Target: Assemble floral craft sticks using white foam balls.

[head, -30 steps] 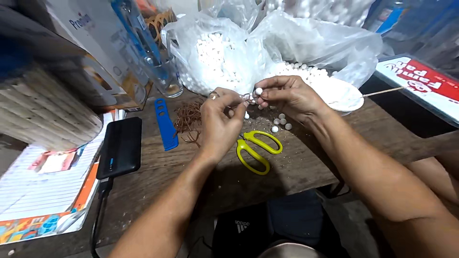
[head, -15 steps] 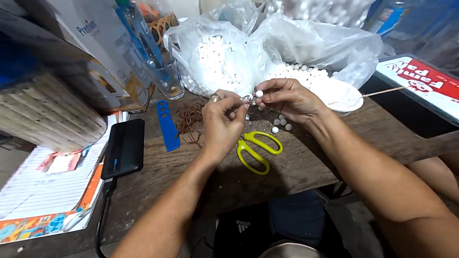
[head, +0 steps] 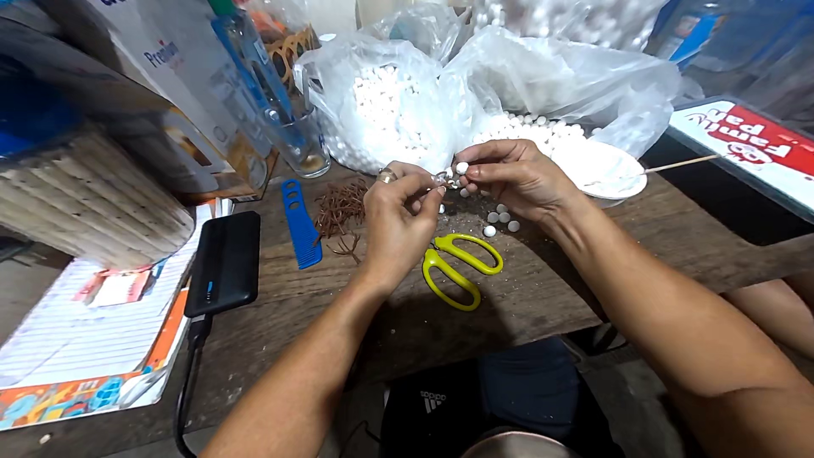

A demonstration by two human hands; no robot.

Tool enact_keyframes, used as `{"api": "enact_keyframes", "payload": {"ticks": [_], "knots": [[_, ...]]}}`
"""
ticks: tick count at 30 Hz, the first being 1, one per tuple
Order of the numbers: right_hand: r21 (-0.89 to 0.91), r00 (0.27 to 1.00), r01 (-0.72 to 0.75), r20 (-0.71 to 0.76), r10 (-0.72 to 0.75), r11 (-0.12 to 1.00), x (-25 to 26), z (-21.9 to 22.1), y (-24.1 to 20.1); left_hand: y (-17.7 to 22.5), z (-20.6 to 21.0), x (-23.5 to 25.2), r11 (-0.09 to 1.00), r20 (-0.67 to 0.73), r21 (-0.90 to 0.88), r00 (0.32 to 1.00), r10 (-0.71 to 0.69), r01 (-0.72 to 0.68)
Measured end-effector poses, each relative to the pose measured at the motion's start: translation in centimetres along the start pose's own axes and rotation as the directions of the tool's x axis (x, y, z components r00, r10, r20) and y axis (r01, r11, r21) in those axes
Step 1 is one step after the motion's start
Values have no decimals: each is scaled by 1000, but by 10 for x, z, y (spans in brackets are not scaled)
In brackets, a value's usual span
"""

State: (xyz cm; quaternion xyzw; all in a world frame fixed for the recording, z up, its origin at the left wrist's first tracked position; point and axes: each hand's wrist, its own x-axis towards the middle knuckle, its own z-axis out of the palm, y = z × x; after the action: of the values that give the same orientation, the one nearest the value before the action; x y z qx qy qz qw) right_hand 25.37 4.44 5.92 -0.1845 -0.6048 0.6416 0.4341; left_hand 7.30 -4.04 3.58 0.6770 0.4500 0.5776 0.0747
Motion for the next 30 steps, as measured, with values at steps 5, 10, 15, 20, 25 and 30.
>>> {"api": "enact_keyframes", "payload": {"ticks": [5,10,15,20,25,30], "knots": [[-147,993,99,-50,-107,984,-2,4,0,0,1,-1,1000,3,4,1000,3,-3],[-192,990,122,-44,-133,974,-3,5,1,0,1,0,1000,13,14,1000,4,-4],[-188,990,126,-40,-136,974,-2,4,2,0,1,0,1000,11,15,1000,8,-8],[-182,991,122,-37,-131,976,-2,4,2,1,2,-1,1000,11,13,1000,3,-3],[-195,991,122,-38,-131,973,-2,4,1,1,2,-1,1000,10,15,1000,0,0],[-201,991,122,-28,-130,972,-2,3,1,1,2,-1,1000,14,5,1000,-8,8]]}}
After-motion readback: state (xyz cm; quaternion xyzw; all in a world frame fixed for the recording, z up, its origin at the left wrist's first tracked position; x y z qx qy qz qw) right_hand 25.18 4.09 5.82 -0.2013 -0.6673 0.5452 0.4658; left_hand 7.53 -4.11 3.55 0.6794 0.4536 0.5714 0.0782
